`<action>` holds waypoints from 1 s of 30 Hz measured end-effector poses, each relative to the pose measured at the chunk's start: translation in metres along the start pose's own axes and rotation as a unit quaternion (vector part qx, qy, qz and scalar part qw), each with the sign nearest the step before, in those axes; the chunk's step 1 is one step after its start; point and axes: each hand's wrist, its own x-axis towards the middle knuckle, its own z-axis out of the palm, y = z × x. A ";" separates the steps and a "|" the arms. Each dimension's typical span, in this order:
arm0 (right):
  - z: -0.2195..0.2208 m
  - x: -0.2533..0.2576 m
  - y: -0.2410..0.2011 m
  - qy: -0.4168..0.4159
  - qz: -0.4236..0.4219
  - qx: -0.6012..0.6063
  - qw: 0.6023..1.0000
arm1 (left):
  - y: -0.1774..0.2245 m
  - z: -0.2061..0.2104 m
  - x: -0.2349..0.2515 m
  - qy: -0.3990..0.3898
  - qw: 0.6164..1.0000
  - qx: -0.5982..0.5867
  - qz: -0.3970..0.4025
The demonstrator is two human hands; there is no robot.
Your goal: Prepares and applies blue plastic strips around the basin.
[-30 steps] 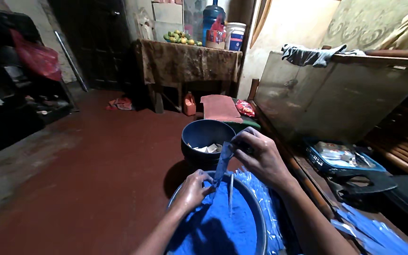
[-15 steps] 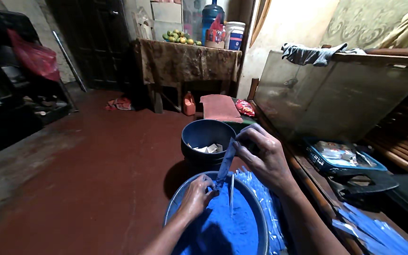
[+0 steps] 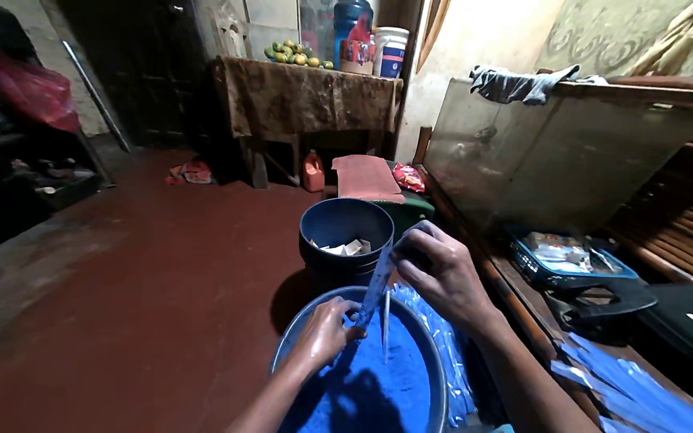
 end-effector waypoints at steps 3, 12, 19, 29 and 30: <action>-0.002 0.002 0.000 -0.005 0.005 0.001 1.000 | 0.000 0.003 -0.001 0.003 1.000 0.000 0.007; -0.013 0.011 -0.006 0.012 -0.011 -0.011 1.000 | 0.003 0.008 0.003 -0.027 0.999 0.040 -0.004; -0.006 0.009 -0.003 -0.014 -0.042 -0.052 0.998 | 0.002 0.008 0.005 -0.021 0.999 0.036 -0.007; -0.013 0.010 -0.012 0.037 -0.052 -0.068 0.996 | 0.003 0.013 0.006 0.056 0.997 0.015 0.046; -0.009 0.009 -0.009 0.037 -0.051 -0.066 0.996 | 0.002 0.013 0.006 0.051 0.998 0.022 0.043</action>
